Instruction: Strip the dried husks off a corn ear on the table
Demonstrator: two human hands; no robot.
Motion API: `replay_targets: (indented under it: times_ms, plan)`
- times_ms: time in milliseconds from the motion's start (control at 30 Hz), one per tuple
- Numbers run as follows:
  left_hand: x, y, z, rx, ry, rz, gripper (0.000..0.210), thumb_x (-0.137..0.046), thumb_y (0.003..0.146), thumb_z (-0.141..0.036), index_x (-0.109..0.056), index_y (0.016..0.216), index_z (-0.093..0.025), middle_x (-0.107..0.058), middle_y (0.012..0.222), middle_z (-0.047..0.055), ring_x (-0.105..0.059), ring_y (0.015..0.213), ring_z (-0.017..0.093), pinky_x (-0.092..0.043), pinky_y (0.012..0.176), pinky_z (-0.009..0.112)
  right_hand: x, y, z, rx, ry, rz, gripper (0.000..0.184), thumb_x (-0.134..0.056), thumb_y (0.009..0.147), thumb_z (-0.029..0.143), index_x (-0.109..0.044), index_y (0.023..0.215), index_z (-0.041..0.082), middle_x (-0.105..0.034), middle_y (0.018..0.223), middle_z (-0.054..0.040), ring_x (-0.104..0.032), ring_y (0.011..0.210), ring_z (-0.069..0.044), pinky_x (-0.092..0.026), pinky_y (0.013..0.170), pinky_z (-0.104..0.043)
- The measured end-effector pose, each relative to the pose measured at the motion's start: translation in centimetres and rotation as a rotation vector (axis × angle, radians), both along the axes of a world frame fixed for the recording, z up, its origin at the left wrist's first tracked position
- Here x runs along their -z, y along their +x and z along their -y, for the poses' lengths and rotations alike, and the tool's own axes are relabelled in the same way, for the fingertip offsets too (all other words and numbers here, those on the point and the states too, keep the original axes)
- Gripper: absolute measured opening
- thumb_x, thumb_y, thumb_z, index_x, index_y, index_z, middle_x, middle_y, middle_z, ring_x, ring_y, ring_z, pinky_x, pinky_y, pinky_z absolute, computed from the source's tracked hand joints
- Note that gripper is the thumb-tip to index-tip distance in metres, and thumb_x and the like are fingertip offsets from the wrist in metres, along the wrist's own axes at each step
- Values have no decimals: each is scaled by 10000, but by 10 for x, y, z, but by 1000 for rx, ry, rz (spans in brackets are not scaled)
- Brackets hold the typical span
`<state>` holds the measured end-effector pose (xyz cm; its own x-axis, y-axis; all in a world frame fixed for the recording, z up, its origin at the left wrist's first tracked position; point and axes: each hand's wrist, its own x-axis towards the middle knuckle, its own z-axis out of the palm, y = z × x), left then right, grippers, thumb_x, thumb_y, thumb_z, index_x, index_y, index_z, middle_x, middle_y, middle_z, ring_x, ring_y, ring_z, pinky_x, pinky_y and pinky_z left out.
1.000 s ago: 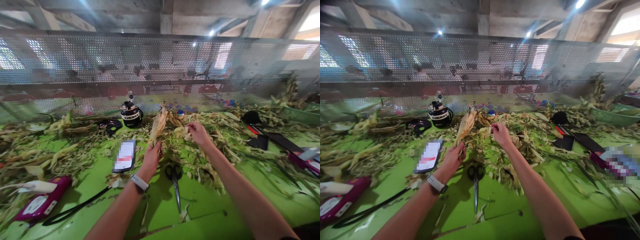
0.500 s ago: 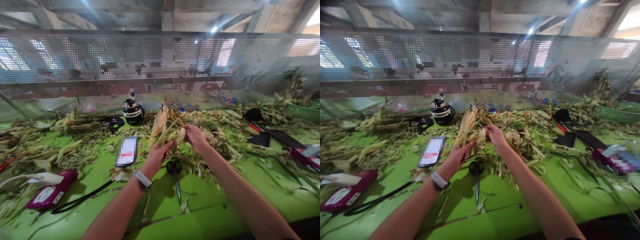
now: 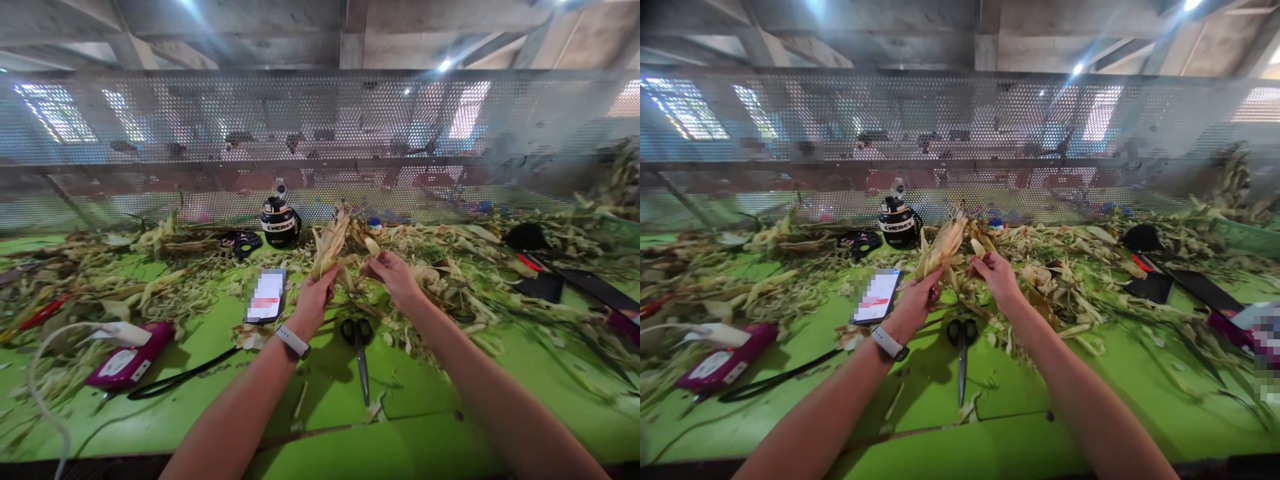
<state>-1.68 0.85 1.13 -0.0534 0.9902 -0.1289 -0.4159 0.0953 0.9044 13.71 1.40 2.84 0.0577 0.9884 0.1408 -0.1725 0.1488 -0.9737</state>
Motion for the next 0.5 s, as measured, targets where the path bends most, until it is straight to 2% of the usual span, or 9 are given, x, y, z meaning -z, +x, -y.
replay_targets:
  times_ms: [67,233,333,500]
  plan:
    - [1,-1,-1,12,-3,14,394,-781,509,-383,-454,508,-165,-380,384,-88,-311,351,24,-180,371,197,-1,2,0,5,9,-20,390,-771,530,482,-552,695,203,-635,612,38,-603,605,-121,-512,722,-299]
    - [-1,2,6,160,45,-35,377,-792,493,-388,-504,576,-158,-332,403,-107,-251,352,13,-142,376,194,-2,-2,1,14,26,-106,397,-778,528,467,-546,710,201,-629,604,41,-608,564,-134,-523,646,-304]
    - [-1,3,9,175,98,-48,335,-785,504,-361,-554,625,-150,-356,434,-100,-254,370,12,-148,386,194,-3,-5,4,19,21,-95,371,-754,572,463,-541,725,200,-628,598,31,-616,575,-149,-518,618,-300]
    - [1,2,7,148,185,-89,308,-761,540,-364,-574,649,-145,-341,431,-98,-241,382,14,-148,389,191,-4,-6,10,-105,-8,-28,301,-670,672,461,-564,746,189,-652,682,11,-616,622,-137,-512,648,-277]
